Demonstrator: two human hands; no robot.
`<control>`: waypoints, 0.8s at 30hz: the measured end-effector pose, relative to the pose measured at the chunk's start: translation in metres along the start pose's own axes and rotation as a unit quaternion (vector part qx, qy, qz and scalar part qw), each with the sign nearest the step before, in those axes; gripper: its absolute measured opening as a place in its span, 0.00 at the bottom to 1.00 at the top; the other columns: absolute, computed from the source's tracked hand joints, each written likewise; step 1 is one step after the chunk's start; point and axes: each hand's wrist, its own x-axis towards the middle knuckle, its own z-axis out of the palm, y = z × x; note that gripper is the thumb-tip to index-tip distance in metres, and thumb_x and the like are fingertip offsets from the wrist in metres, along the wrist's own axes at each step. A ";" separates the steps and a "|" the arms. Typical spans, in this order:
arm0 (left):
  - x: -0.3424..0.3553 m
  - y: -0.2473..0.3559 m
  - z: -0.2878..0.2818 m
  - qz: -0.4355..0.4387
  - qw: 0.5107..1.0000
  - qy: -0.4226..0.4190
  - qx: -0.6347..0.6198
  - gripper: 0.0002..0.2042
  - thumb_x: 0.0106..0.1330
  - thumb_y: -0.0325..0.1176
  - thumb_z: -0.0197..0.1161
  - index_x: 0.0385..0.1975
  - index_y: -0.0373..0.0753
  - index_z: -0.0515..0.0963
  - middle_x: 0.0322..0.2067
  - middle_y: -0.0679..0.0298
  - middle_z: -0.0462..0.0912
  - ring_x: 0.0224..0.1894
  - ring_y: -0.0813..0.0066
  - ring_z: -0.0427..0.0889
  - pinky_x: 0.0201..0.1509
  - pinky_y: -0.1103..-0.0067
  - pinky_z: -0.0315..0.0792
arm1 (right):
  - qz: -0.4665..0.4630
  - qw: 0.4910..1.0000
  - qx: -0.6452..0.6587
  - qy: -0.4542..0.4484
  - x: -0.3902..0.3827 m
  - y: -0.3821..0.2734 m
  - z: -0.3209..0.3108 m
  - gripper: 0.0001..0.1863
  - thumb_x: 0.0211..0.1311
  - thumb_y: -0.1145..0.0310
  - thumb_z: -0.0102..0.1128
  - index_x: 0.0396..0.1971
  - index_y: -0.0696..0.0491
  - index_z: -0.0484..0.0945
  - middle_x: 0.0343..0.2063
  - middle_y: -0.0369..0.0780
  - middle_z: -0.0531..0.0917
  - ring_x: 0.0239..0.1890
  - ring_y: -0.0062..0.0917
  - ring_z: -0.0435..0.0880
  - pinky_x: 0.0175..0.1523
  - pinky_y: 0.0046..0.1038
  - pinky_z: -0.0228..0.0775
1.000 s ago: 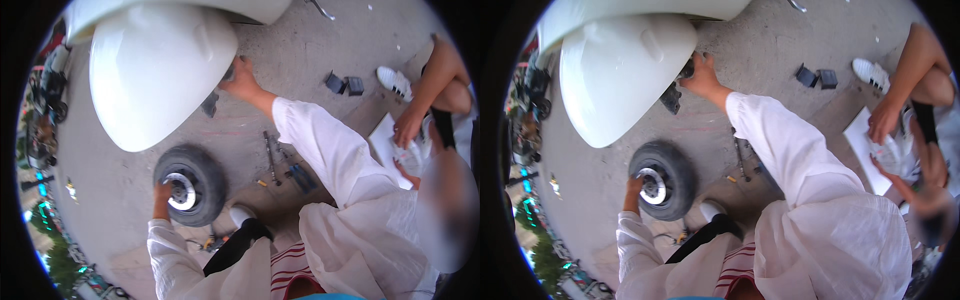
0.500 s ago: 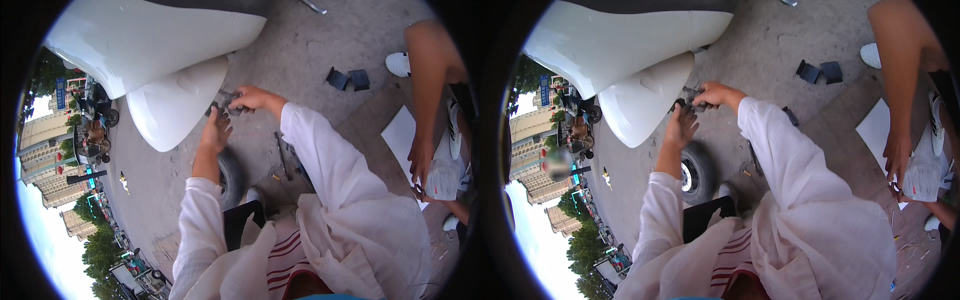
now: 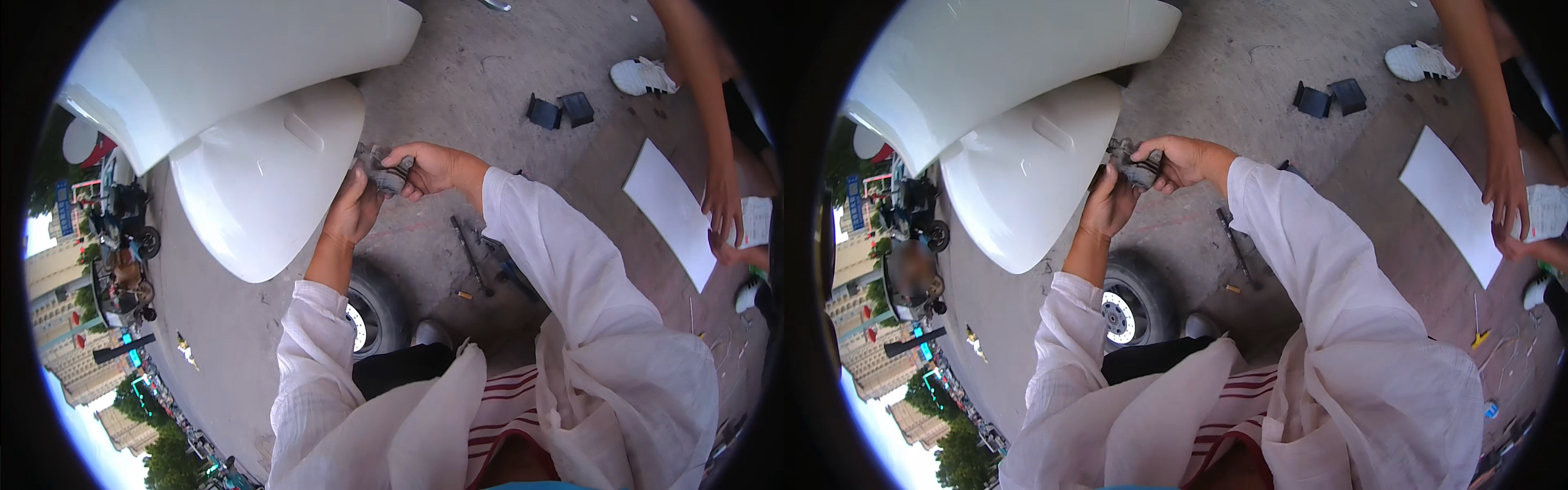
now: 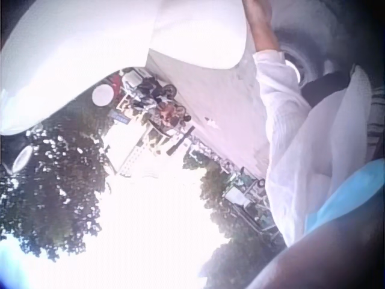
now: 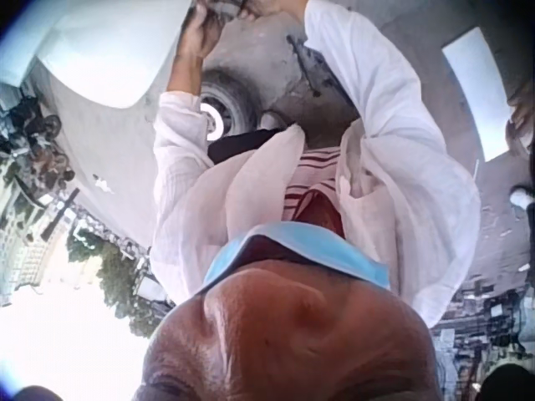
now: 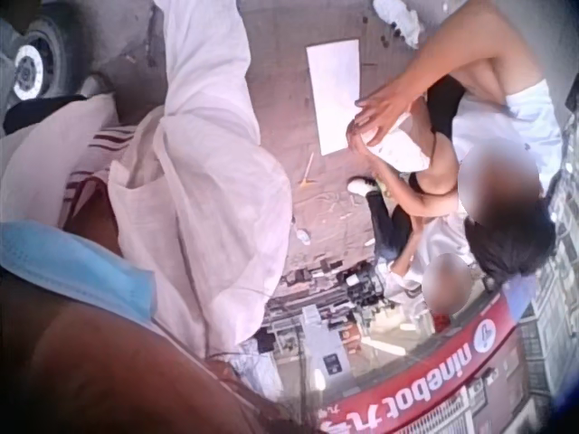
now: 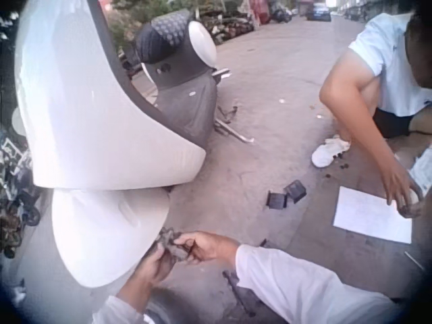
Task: The person removes a motorcycle wheel, detaches the old brake disc using a power drill and a hex key, then installs a new brake disc onto the wheel hub. They tighten the bolts and reposition the wheel near the motorcycle.
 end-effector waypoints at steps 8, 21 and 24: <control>-0.001 -0.026 -0.019 0.062 0.994 0.021 -0.090 0.26 0.70 0.38 0.57 0.65 0.41 0.60 0.58 0.62 0.68 0.57 0.71 0.68 0.58 0.73 0.62 | -0.058 0.979 0.185 -0.057 -0.008 0.029 0.009 0.31 0.63 0.47 0.51 0.53 0.59 0.68 0.45 0.50 0.79 0.40 0.37 0.81 0.46 0.36 0.75; -0.002 -0.015 0.001 0.091 0.994 0.019 -0.058 0.16 0.70 0.40 0.56 0.51 0.38 0.70 0.47 0.60 0.78 0.51 0.68 0.76 0.59 0.69 0.68 | -0.317 0.937 0.056 0.137 -0.022 0.083 0.057 0.30 0.67 0.65 0.57 0.64 0.54 0.56 0.54 0.44 0.74 0.54 0.31 0.76 0.59 0.35 0.69; 0.000 -0.014 -0.002 0.075 0.995 -0.011 -0.064 0.18 0.71 0.42 0.55 0.52 0.36 0.70 0.47 0.59 0.79 0.50 0.67 0.77 0.58 0.69 0.68 | -0.317 0.931 0.032 0.177 -0.017 0.082 0.060 0.27 0.69 0.60 0.55 0.62 0.54 0.60 0.51 0.41 0.76 0.50 0.27 0.78 0.56 0.33 0.72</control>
